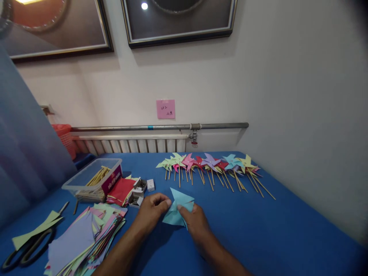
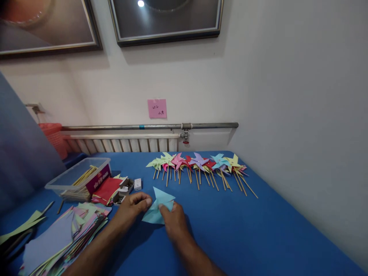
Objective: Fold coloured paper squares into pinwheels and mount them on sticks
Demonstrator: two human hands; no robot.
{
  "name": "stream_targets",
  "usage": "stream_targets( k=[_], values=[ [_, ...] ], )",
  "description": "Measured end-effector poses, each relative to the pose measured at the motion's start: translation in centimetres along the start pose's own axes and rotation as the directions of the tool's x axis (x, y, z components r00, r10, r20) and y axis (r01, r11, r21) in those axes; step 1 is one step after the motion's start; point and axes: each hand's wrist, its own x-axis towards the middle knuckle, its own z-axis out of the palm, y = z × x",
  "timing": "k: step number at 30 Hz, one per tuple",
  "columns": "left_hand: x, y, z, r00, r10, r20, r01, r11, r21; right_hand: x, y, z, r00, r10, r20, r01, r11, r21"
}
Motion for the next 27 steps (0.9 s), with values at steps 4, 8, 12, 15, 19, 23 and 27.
stream_targets(
  k=[4, 8, 12, 15, 19, 23, 27],
  values=[
    [0.0, -0.6, 0.7, 0.998, -0.059, 0.037, 0.058, 0.998, 0.028, -0.7, -1.4, 0.1, 1.000, 0.017, 0.013, -0.018, 1.000, 0.013],
    [0.0, -1.0, 1.1, 0.997, -0.074, 0.011, 0.072, 0.994, 0.087, -0.8, -1.5, 0.3, 0.999, 0.026, 0.035, -0.026, 1.000, 0.010],
    [0.1, -1.0, 1.0, 0.996, -0.084, -0.007, 0.084, 0.992, 0.096, -0.9, -1.4, 0.2, 0.999, 0.022, 0.045, -0.021, 1.000, -0.005],
    [0.1, -0.7, 1.0, 0.996, -0.084, -0.017, 0.086, 0.992, 0.091, -0.8, -1.1, 0.2, 0.998, 0.009, 0.065, -0.009, 1.000, 0.001],
    [0.1, -0.5, 1.0, 0.995, -0.095, -0.039, 0.098, 0.992, 0.079, -0.2, -0.1, 0.3, 0.999, 0.000, 0.037, 0.001, 1.000, -0.021],
    [0.0, -0.7, 1.3, 0.994, -0.088, -0.064, 0.093, 0.992, 0.082, 0.0, 0.4, 0.3, 0.999, 0.001, 0.053, 0.001, 1.000, -0.021],
    [0.0, -1.0, 1.6, 0.992, -0.083, -0.093, 0.090, 0.994, 0.068, -0.2, 0.3, 0.4, 0.997, -0.015, 0.074, 0.013, 1.000, 0.027]
  ],
)
